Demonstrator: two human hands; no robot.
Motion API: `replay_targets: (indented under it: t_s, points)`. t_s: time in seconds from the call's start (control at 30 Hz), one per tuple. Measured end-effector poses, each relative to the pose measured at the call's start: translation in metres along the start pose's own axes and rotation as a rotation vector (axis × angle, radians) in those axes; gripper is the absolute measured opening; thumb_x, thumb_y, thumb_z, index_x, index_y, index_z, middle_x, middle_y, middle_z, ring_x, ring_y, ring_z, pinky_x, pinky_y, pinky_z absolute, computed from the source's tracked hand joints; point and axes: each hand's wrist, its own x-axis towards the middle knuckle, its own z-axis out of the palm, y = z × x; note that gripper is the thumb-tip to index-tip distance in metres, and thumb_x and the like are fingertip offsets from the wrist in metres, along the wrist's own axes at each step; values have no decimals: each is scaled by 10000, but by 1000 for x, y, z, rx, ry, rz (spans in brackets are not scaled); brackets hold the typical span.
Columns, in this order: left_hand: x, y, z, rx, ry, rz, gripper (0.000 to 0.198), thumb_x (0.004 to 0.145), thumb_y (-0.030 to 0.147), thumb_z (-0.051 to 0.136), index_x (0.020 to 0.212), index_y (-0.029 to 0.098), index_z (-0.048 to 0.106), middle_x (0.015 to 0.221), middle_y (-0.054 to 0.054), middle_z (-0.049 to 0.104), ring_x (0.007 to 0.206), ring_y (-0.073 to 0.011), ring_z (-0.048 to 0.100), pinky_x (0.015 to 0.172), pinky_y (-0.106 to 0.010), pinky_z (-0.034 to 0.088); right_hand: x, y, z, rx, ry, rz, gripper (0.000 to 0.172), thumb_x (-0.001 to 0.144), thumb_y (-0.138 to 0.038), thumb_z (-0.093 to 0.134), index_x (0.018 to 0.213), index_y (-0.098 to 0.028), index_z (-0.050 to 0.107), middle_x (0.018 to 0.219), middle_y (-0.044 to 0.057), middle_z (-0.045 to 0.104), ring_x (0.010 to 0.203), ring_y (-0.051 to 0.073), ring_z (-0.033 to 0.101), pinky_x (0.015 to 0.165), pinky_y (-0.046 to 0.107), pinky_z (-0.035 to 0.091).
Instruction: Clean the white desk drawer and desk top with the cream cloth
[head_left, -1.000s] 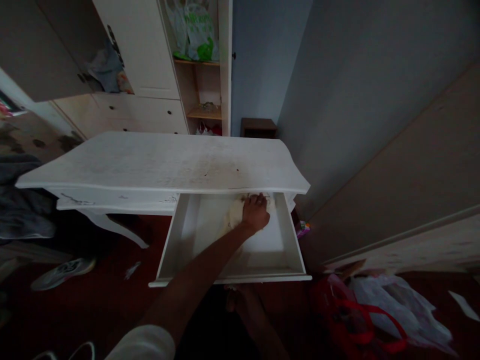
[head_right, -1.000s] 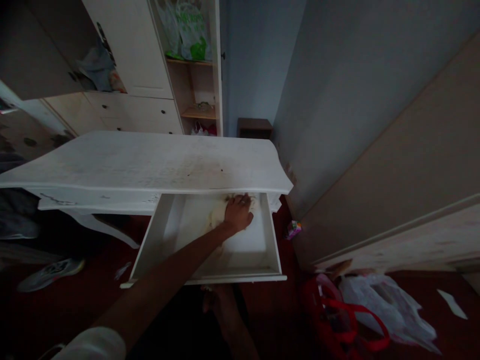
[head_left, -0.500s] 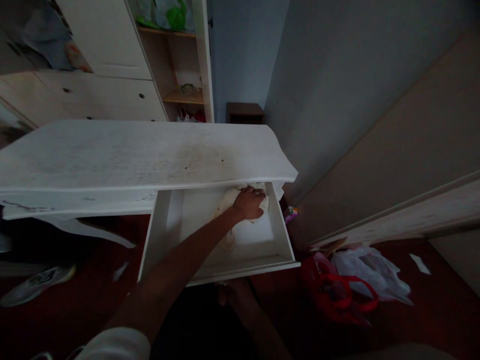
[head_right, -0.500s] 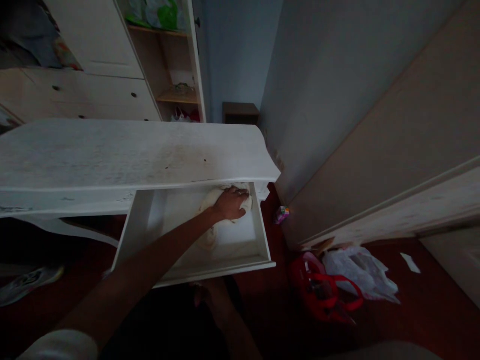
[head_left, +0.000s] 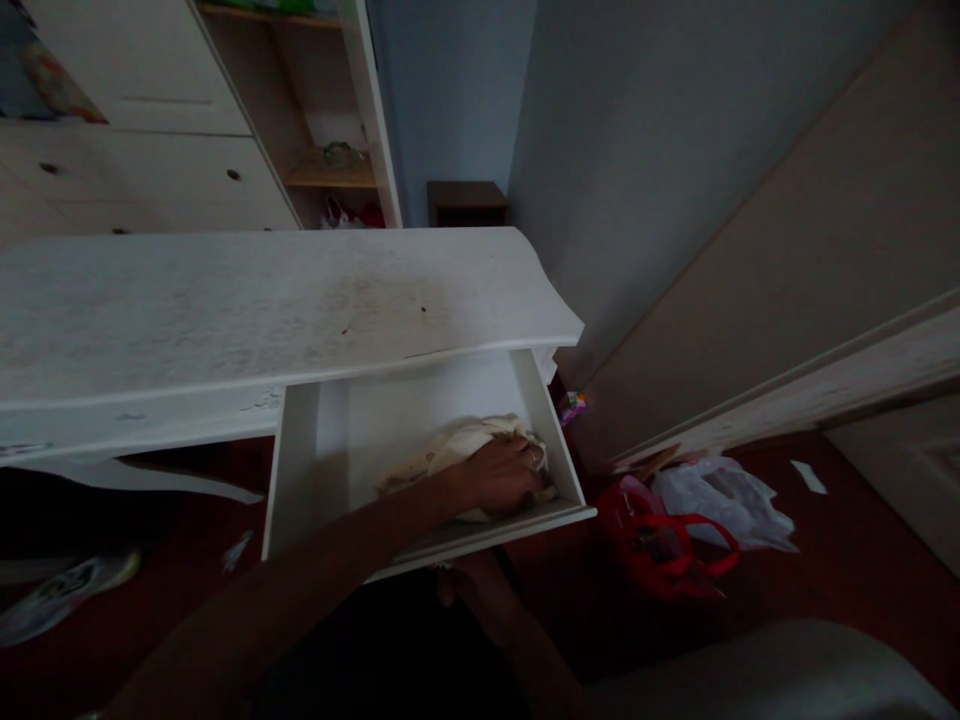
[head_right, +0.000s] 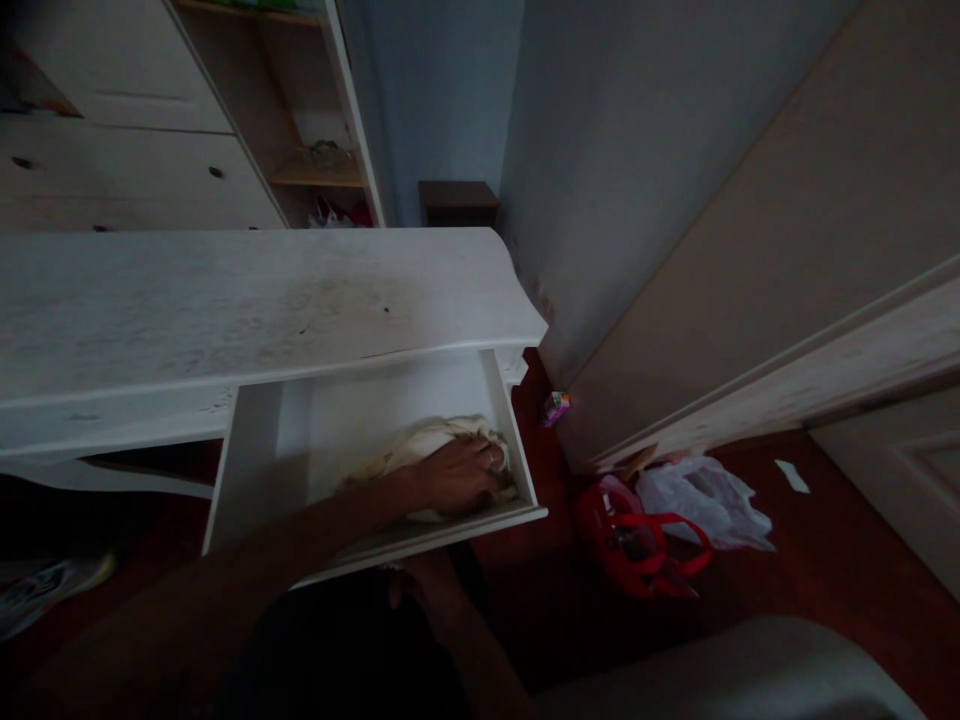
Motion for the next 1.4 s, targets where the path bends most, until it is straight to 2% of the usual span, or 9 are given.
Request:
replay_targets:
  t_s: [0.13, 0.3, 0.57, 0.73, 0.93, 1.03, 1.17, 1.3, 1.4]
  points:
    - [7, 1, -1, 18, 2, -17, 232, 884, 336, 564, 878, 198, 750, 1024, -109, 692, 955, -260, 622, 794, -377, 493, 2, 5, -2, 7, -5, 12, 377, 707, -542, 727, 707, -176, 638, 510, -32, 492, 488, 115, 461, 462, 236, 375]
    - [17, 5, 0, -58, -27, -207, 405, 879, 494, 552, 880, 153, 770, 982, -152, 714, 909, -307, 674, 717, -418, 536, 1, 7, -6, 4, -26, 12, 359, 725, -524, 718, 669, -181, 630, 479, -28, 478, 510, 131, 478, 485, 248, 371]
    - [34, 10, -5, -146, -94, -385, 264, 806, 336, 649, 925, 124, 752, 937, -172, 730, 873, -320, 698, 686, -422, 562, 2, 7, -5, 26, -32, 16, 368, 694, -530, 745, 641, -185, 627, 459, -29, 468, 509, 138, 475, 480, 251, 375]
    - [32, 16, 2, -162, -83, -471, 278, 789, 366, 657, 907, 127, 738, 991, -179, 719, 871, -323, 686, 692, -448, 557, 1, 3, -2, 16, -1, 22, 371, 678, -531, 754, 631, -184, 633, 447, -33, 462, 472, 121, 436, 464, 248, 352]
    - [24, 22, 5, -180, -27, -526, 386, 849, 445, 601, 1046, 125, 687, 1068, -180, 691, 951, -335, 658, 729, -456, 532, 1, 5, -3, -51, 19, -9, 407, 712, -572, 711, 607, -188, 623, 456, -27, 462, 477, 123, 448, 483, 261, 362]
    - [19, 11, -3, -127, 20, -572, 343, 885, 380, 574, 1091, 123, 667, 1093, -168, 680, 987, -314, 644, 757, -422, 517, 3, 10, -8, -48, 10, -3, 433, 701, -588, 717, 597, -183, 605, 442, -30, 457, 458, 118, 439, 476, 262, 368]
    - [2, -20, -16, -26, 92, -688, 354, 897, 329, 575, 1173, 115, 631, 1176, -178, 646, 1083, -313, 601, 823, -421, 496, 3, 14, -11, -31, 10, 14, 395, 708, -553, 722, 667, -173, 621, 444, -31, 484, 439, 114, 430, 459, 256, 361]
    - [-29, -45, -28, 73, 74, -775, 313, 919, 328, 546, 1164, 155, 634, 1183, -159, 642, 1111, -331, 586, 863, -469, 479, 2, 14, -12, -35, 8, -1, 356, 733, -503, 717, 671, -163, 632, 440, -32, 480, 447, 111, 438, 474, 255, 366]
    - [-59, -51, -33, 124, 21, -815, 328, 918, 304, 544, 1190, 137, 621, 1190, -176, 635, 1072, -344, 602, 862, -490, 470, 3, 13, -13, -41, -22, -5, 364, 734, -514, 716, 699, -157, 656, 443, -33, 479, 455, 112, 441, 478, 256, 366]
